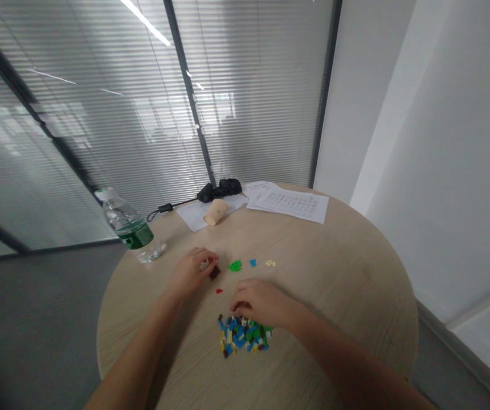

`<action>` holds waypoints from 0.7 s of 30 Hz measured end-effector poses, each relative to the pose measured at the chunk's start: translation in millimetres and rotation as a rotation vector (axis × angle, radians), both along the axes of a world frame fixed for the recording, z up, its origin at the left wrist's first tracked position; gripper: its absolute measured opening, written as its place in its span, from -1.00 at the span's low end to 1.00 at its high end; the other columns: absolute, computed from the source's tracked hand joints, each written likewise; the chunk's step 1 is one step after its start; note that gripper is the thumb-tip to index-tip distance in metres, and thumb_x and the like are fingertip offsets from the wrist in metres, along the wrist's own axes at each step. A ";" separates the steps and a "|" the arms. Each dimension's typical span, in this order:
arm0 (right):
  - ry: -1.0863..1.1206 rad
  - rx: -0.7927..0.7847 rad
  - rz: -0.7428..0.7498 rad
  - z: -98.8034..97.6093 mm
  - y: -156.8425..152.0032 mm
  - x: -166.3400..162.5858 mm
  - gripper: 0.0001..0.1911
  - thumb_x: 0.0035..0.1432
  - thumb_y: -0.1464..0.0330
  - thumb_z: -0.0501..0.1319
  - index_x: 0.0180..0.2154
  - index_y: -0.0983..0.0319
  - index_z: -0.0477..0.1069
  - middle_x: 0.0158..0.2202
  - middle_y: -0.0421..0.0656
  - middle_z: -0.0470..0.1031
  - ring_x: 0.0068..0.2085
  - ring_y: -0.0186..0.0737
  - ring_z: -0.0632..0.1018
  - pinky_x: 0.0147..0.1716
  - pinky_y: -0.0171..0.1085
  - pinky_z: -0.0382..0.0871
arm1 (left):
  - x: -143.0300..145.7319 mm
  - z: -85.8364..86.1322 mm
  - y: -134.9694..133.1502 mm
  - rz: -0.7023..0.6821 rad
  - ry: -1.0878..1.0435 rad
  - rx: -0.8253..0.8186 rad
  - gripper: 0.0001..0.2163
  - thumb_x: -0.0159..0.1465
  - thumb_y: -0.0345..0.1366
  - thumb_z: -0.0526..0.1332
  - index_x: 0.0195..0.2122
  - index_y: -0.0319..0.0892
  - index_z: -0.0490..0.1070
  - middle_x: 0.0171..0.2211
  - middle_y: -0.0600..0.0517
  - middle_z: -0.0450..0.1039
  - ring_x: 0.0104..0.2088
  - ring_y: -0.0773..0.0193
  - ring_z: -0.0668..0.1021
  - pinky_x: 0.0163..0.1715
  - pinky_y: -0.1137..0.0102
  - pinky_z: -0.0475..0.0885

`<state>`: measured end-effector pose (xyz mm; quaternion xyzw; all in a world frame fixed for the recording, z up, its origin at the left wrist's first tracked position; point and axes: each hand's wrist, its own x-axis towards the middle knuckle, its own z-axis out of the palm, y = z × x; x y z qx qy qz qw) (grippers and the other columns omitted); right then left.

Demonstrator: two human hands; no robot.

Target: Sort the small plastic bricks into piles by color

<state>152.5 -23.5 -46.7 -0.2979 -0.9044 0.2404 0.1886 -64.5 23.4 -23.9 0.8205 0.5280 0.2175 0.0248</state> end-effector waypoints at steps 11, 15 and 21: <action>0.211 -0.262 -0.169 0.9 4.0 4.9 -0.86 -0.02 0.54 0.23 -0.37 0.25 0.48 -0.42 -0.20 0.48 -0.43 -0.35 0.44 -0.42 -0.38 0.30 | 9.5 5.5 -7.2 -0.233 -0.106 -0.052 -0.86 0.20 -0.40 0.12 -0.31 -0.17 0.47 -0.38 0.01 0.44 -0.29 0.26 0.44 -0.29 0.40 0.32; 0.447 -0.428 -0.271 0.0 13.5 10.2 -0.89 -0.06 0.46 0.28 -0.39 0.25 0.42 -0.42 -0.21 0.47 -0.40 -0.33 0.46 -0.37 -0.34 0.33 | 21.4 10.5 -18.4 -0.443 -0.210 -0.113 -0.88 0.10 -0.44 0.19 -0.32 -0.19 0.45 -0.40 0.03 0.42 -0.34 0.30 0.44 -0.31 0.42 0.32; 0.685 -0.658 -0.261 1.4 21.2 14.9 -0.70 -0.18 0.32 0.39 -0.36 0.25 0.38 -0.40 -0.22 0.46 -0.36 -0.33 0.47 -0.27 -0.28 0.34 | 38.4 8.0 -28.8 -0.539 -0.305 -0.140 -0.89 0.10 -0.40 0.27 -0.32 -0.19 0.46 -0.39 0.03 0.45 -0.34 0.31 0.45 -0.30 0.42 0.33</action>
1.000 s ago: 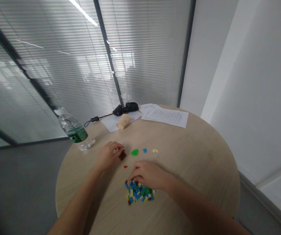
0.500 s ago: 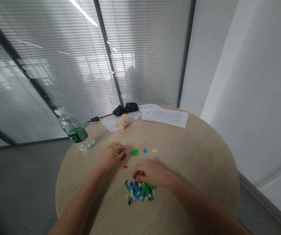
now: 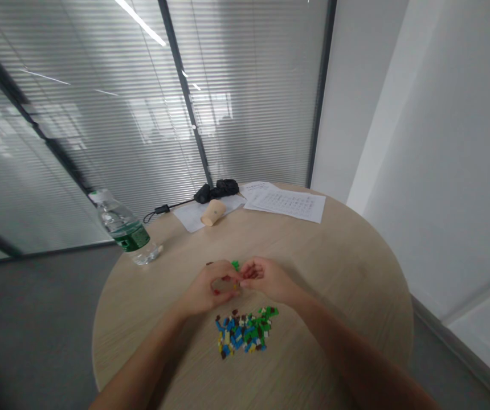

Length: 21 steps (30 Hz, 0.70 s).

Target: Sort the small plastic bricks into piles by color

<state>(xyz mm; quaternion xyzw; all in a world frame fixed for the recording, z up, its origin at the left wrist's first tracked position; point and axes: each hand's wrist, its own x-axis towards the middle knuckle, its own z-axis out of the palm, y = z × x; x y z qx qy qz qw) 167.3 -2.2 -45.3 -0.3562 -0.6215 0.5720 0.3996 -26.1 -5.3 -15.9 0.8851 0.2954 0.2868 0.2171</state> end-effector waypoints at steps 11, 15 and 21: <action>0.040 -0.066 -0.026 0.8 -1.0 -0.4 -0.63 -0.15 0.20 0.37 -0.31 0.26 0.40 -0.41 -0.20 0.49 -0.41 -0.35 0.46 -0.40 -0.32 0.31 | -4.6 -1.2 7.1 0.117 -0.041 0.068 -0.87 0.23 -0.27 0.19 -0.33 -0.15 0.52 -0.42 -0.01 0.51 -0.34 0.28 0.47 -0.27 0.38 0.36; -0.022 -0.032 -0.108 -0.9 2.9 3.3 -0.68 -0.11 0.22 0.33 -0.30 0.26 0.43 -0.41 -0.18 0.49 -0.42 -0.35 0.44 -0.42 -0.33 0.30 | -26.3 3.4 18.7 0.385 0.066 0.097 -0.84 0.24 -0.27 0.14 -0.34 -0.16 0.50 -0.40 -0.01 0.49 -0.32 0.26 0.47 -0.28 0.39 0.35; -0.061 0.010 -0.160 -0.4 2.6 3.4 -0.78 -0.07 0.29 0.28 -0.33 0.24 0.44 -0.41 -0.20 0.48 -0.42 -0.35 0.43 -0.42 -0.34 0.29 | -50.4 0.1 30.1 0.634 0.319 0.055 -0.84 0.22 -0.28 0.13 -0.35 -0.15 0.50 -0.33 -0.01 0.49 -0.27 0.22 0.49 -0.29 0.39 0.33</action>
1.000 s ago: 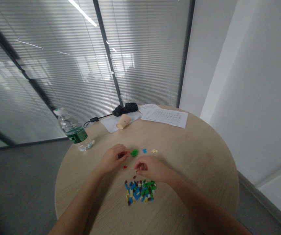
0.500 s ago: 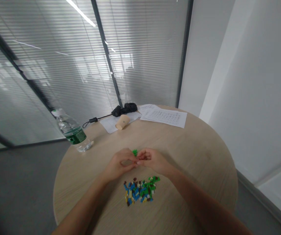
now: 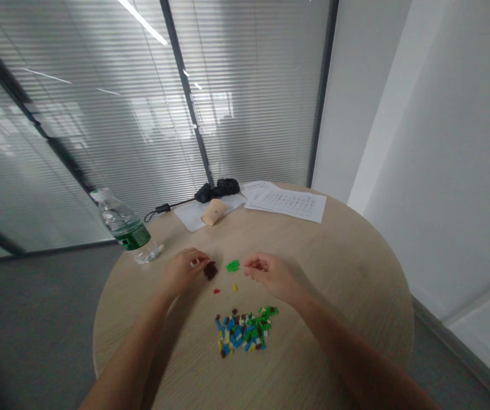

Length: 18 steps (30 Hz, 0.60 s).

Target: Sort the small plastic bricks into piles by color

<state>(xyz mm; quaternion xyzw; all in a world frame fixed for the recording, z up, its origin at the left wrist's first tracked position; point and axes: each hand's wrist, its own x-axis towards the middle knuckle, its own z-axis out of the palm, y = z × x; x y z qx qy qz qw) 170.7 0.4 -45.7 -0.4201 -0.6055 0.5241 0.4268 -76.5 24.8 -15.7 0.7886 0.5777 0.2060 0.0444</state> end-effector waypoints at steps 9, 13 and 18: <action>-0.029 0.040 -0.026 -0.6 -0.2 0.5 -0.81 -0.05 0.29 0.25 -0.34 0.24 0.44 -0.40 -0.19 0.50 -0.41 -0.33 0.45 -0.38 -0.32 0.30 | -0.4 -3.9 1.2 0.087 0.100 -0.085 -0.81 0.21 -0.26 0.12 -0.32 -0.11 0.54 -0.29 -0.02 0.50 -0.26 0.19 0.50 -0.32 0.40 0.32; -0.030 0.038 -0.024 0.1 0.2 0.6 -0.83 -0.05 0.30 0.25 -0.36 0.23 0.44 -0.42 -0.20 0.49 -0.43 -0.35 0.43 -0.41 -0.34 0.29 | -1.3 -5.1 1.6 0.076 0.101 -0.082 -0.80 0.21 -0.28 0.11 -0.31 -0.11 0.54 -0.27 -0.02 0.51 -0.25 0.19 0.51 -0.31 0.40 0.32; -0.055 0.036 -0.014 -0.5 0.3 0.3 -0.83 -0.05 0.30 0.25 -0.35 0.23 0.44 -0.41 -0.20 0.50 -0.41 -0.33 0.45 -0.39 -0.33 0.31 | -2.3 -7.6 2.2 0.080 0.107 -0.090 -0.79 0.21 -0.26 0.11 -0.30 -0.12 0.54 -0.27 -0.04 0.52 -0.24 0.17 0.50 -0.29 0.38 0.33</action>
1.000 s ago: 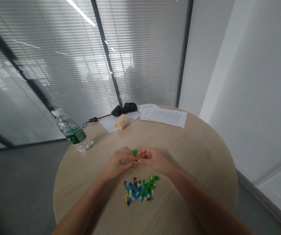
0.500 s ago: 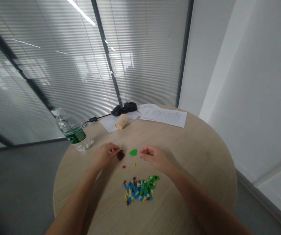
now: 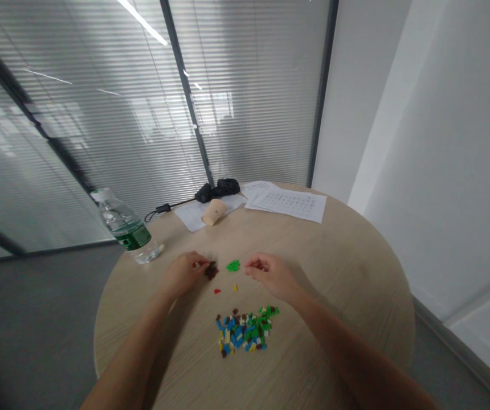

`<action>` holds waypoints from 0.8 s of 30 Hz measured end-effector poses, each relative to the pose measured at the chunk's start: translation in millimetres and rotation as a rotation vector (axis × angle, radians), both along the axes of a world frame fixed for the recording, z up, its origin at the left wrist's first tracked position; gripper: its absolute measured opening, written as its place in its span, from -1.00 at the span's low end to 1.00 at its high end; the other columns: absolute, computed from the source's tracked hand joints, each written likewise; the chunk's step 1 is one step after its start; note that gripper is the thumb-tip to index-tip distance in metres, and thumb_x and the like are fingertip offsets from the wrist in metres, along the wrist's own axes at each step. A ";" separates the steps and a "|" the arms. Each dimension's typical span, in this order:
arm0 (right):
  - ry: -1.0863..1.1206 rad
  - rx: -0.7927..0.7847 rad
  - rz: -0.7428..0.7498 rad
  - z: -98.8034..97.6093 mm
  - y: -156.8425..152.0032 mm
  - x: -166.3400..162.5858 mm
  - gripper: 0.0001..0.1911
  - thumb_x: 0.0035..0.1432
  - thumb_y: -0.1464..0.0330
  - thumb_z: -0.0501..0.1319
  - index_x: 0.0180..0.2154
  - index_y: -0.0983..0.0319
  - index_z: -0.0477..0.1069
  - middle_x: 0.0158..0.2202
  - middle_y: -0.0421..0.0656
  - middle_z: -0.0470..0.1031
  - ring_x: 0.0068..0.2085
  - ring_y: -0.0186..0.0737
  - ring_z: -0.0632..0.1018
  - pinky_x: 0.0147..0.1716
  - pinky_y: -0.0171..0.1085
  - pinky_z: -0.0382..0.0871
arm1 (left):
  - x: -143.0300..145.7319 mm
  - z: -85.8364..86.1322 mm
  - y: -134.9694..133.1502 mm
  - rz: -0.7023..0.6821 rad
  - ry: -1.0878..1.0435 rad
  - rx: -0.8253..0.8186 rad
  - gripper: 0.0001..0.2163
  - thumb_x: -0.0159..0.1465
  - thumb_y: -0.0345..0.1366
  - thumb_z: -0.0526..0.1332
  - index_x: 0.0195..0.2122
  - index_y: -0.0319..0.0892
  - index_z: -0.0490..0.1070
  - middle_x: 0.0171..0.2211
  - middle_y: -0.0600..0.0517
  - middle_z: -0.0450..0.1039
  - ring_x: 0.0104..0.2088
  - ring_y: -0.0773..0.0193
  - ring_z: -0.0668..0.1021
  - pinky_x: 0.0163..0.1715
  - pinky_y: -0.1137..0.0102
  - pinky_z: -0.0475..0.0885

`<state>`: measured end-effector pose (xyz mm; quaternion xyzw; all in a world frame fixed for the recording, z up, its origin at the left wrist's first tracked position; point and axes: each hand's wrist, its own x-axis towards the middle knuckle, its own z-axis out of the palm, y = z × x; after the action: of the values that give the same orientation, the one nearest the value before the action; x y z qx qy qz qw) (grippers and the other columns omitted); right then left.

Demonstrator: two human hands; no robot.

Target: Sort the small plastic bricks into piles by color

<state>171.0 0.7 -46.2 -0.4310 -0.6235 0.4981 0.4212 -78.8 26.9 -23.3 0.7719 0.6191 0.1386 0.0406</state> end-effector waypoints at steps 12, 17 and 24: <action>-0.334 0.251 0.029 5.8 -12.3 -3.8 -0.84 0.09 0.43 0.15 -0.25 0.25 0.45 -0.35 -0.14 0.52 -0.36 -0.30 0.49 -0.32 -0.31 0.36 | 0.4 2.7 -1.1 0.029 0.024 0.002 -0.74 0.24 -0.21 0.07 -0.35 -0.14 0.55 -0.27 -0.08 0.52 -0.30 0.17 0.51 -0.36 0.39 0.30; -0.567 0.667 0.253 9.4 -27.9 -19.6 -0.81 0.15 0.45 0.12 -0.22 0.24 0.48 -0.22 -0.10 0.51 -0.15 -0.23 0.45 -0.10 -0.24 0.31 | 0.0 1.6 -0.3 0.026 0.012 0.022 -0.75 0.24 -0.21 0.08 -0.34 -0.13 0.55 -0.30 -0.06 0.53 -0.28 0.19 0.52 -0.33 0.40 0.31; -0.737 0.792 0.432 4.4 -34.3 -44.7 -0.77 0.23 0.43 0.09 -0.22 0.22 0.53 -0.24 -0.11 0.47 -0.14 -0.23 0.40 -0.12 -0.30 0.29 | 4.9 1.3 -2.2 0.027 -0.071 0.112 -0.77 0.24 -0.23 0.08 -0.28 -0.12 0.52 -0.25 -0.02 0.51 -0.24 0.19 0.51 -0.28 0.38 0.33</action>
<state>126.3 -33.7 -41.8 -0.2485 -0.9414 0.1188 0.1945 -73.8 24.7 -22.0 0.7593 0.6188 0.2006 0.0175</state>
